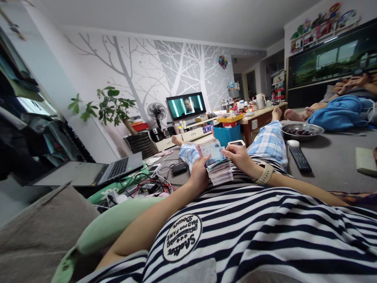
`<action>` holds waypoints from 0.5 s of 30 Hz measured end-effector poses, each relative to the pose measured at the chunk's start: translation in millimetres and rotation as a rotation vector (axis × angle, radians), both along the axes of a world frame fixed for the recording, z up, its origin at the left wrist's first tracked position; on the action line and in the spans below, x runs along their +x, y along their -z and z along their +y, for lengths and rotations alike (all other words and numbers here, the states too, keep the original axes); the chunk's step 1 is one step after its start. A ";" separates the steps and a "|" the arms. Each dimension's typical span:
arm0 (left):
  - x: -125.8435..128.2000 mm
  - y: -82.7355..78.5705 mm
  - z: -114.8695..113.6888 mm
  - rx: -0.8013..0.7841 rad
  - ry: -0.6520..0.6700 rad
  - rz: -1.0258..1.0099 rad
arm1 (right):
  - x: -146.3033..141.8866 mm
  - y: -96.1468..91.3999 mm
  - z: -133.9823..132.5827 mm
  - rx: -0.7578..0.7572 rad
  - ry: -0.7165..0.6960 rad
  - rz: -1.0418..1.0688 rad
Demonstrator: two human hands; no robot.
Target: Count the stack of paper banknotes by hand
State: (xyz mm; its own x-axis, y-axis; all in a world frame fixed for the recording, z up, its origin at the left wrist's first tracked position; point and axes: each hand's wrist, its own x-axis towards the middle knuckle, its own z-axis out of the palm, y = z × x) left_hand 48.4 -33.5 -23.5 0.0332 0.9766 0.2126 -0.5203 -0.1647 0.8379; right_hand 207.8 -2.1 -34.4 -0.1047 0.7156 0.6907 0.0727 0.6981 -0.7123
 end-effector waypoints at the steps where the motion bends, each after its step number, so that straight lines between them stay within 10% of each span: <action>1: -0.1 0.2 0.0 -0.001 0.000 0.002 | -0.1 0.0 0.1 0.004 0.003 0.000; 15: 4.6 -5.8 -0.7 -0.097 0.002 -0.097 | -0.9 -1.2 -3.6 0.035 0.019 0.029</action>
State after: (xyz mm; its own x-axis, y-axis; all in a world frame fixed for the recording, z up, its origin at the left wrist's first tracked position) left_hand 53.0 -34.2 -17.7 0.0194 0.9926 0.1199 -0.5998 -0.0844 0.7957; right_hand 207.0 -5.7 -33.2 -0.0711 0.6928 0.7176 0.0663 0.7211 -0.6896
